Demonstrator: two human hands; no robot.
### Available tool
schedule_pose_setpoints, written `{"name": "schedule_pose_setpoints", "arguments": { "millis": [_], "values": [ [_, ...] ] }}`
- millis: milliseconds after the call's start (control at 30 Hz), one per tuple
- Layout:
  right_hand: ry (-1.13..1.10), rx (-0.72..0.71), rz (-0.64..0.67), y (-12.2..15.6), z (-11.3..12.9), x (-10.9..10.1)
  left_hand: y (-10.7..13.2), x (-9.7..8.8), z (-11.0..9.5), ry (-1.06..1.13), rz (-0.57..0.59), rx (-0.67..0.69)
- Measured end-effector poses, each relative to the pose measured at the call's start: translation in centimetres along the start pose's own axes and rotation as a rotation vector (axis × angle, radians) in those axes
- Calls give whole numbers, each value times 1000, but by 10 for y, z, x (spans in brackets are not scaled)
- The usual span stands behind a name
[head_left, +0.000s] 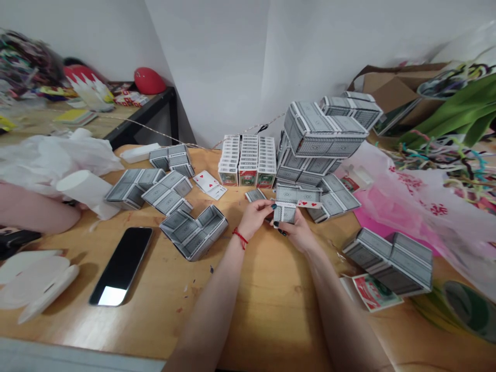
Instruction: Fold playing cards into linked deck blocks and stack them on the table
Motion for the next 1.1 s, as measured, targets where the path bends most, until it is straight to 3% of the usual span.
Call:
{"name": "schedule_pose_setpoints", "arguments": {
  "millis": [300,733,967,1100],
  "values": [
    [6,25,-121,-2,-3,-5,-1,7,16,85,-2,-11],
    [79,-47,-118,-3,-11,-2,7,25,19,58,-322,186],
    [113,-55,-100,-3,-11,-1,7,24,20,26,-364,222],
    [78,-38,-119,-3,-10,1,6,22,20,32,-314,174]
  ]
}}
Point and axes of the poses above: each hand's wrist, its own y-axis away from the middle knuckle, its own x-axis out of the palm, z = x × y, the point moved 1 cm from there along -y, towards the middle knuckle, and after that the axes turned 15 degrees about y, right-handed, at the moved point
